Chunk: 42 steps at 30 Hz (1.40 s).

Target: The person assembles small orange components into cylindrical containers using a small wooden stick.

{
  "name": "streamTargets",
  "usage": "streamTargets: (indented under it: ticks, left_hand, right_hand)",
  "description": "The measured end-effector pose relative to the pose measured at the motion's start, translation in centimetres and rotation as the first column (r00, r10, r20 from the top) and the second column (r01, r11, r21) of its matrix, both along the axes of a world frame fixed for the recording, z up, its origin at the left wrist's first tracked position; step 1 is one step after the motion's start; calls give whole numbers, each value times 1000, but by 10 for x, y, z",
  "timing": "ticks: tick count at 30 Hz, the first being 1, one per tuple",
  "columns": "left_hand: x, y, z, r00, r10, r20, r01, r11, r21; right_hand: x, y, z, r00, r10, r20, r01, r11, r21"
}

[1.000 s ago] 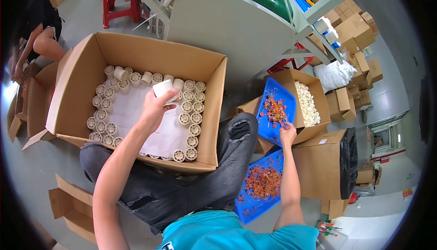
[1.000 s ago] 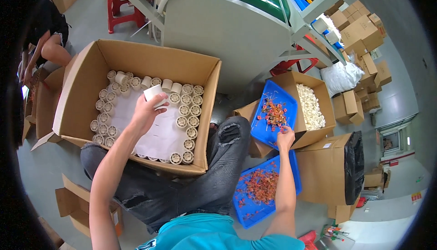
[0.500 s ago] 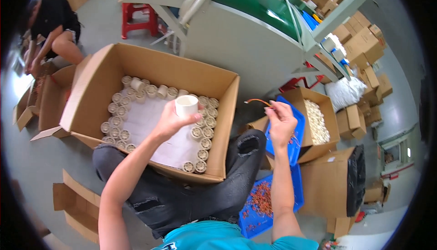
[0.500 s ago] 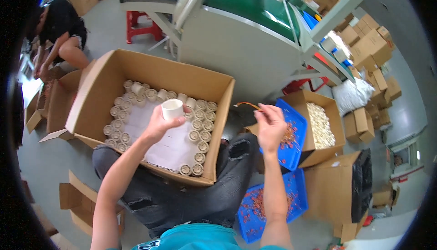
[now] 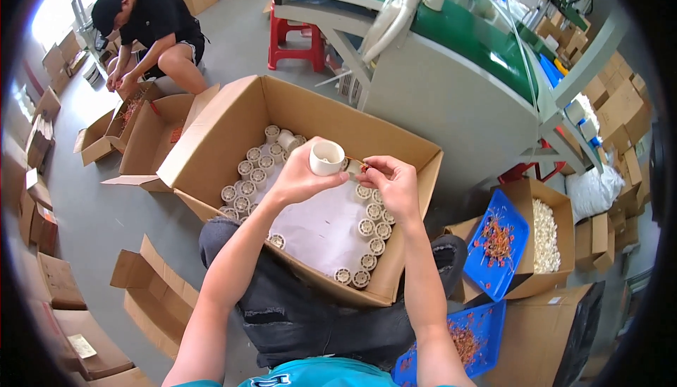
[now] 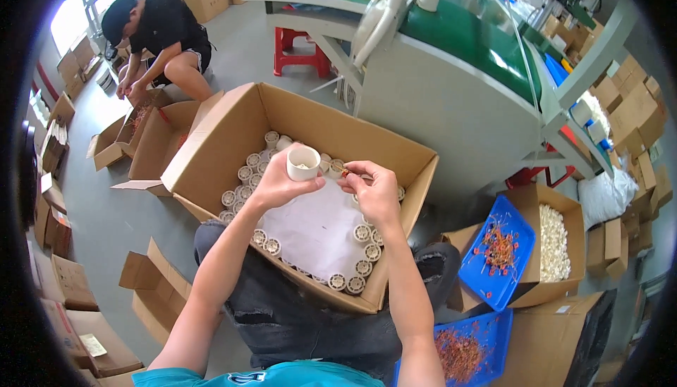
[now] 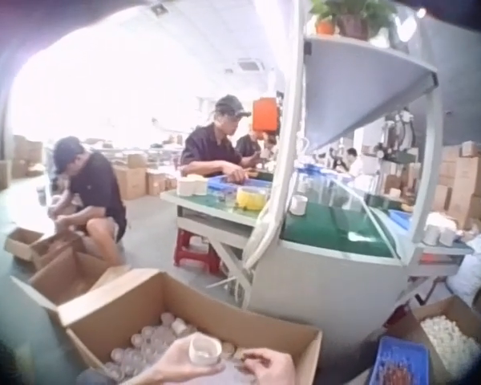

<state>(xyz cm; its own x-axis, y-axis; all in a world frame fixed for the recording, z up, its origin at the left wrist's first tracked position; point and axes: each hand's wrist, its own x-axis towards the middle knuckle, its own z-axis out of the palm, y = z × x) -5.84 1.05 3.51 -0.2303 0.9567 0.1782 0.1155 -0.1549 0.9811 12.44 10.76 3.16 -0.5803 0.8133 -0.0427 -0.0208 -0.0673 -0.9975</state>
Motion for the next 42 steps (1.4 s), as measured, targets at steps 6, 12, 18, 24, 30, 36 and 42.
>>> streamTargets:
  ticks: [6,12,18,24,30,36,42]
  left_hand:
    - [5,4,-3,988,36,-150,-19,993,112]
    - [8,6,-11,990,110,-84,-102,991,88]
    - [23,3,-14,951,-58,-304,62,998,4]
    - [27,10,-18,954,108,-280,-43,972,230]
    - [4,8,-18,845,332,-419,-276,942,191]
    - [3,14,-29,748,425,-510,-167,864,475]
    - [4,17,-33,740,489,-461,-198,814,545]
  right_hand:
    - [17,4,-7,976,95,197,-128,978,164]
    - [14,4,-6,998,57,35,-55,997,-53]
    - [18,11,-17,959,-260,-111,279,937,213]
    - [21,12,-14,951,-295,-88,308,898,313]
    - [19,-1,4,811,-439,-387,573,460,679]
    - [10,-30,8,864,-300,-403,499,412,763]
    - [4,-34,3,912,-281,-299,410,576,708]
